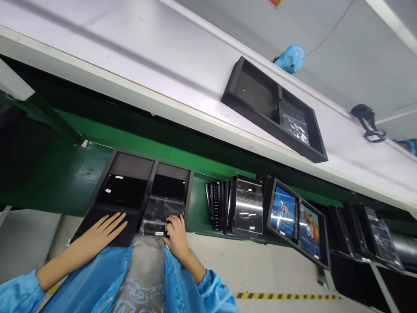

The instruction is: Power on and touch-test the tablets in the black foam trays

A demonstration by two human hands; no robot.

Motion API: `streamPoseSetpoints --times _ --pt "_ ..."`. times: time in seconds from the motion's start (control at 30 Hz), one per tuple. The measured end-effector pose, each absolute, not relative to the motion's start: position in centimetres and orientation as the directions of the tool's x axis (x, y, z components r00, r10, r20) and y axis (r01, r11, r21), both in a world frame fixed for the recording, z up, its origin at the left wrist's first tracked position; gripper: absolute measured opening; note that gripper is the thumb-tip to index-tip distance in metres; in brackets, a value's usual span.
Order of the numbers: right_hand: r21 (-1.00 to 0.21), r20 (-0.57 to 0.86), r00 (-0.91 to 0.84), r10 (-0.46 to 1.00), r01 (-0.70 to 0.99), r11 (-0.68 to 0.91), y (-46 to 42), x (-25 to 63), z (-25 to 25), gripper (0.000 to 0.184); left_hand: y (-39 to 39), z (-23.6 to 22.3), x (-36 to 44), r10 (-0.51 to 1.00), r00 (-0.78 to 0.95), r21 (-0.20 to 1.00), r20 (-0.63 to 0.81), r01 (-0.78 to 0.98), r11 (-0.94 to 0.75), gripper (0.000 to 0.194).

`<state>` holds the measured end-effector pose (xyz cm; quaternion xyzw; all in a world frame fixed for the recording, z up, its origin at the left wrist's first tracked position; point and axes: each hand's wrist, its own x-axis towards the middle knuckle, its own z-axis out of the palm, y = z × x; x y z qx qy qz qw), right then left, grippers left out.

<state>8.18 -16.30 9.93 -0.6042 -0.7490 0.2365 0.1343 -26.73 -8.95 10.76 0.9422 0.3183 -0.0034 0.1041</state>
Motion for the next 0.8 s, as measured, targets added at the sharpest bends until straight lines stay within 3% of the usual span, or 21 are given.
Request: streamPoseSetpoints --times 0.13,0.33,0.57,0.7,0.8 --pt "-0.540 -0.134 -0.174 0.976 0.839 0.075 -15.2 7.5 7.9 0.028 -5.7 9.5 -25.5 0.592 0.803 0.167 -0.065 0.594 -0.787 0.081" --pt "-0.552 -0.124 -0.145 0.982 0.832 0.054 -14.1 9.5 8.3 0.026 -1.0 7.9 -24.3 0.556 0.811 0.191 -0.183 0.584 -0.789 0.093" --pt "-0.468 0.012 -0.209 0.978 0.863 0.190 -11.3 10.0 7.1 0.029 1.0 8.1 -24.2 0.475 0.837 0.249 -0.271 0.538 -0.806 0.104" --pt "-0.472 0.026 -0.225 0.974 0.856 0.210 -10.8 9.7 5.9 0.031 2.1 8.3 -24.5 0.438 0.847 0.282 -0.302 0.519 -0.807 0.101" --pt "-0.508 0.035 -0.202 0.979 0.840 0.191 -11.0 10.1 5.9 0.028 2.7 8.4 -24.4 0.421 0.850 0.370 -0.316 0.519 -0.771 0.092"
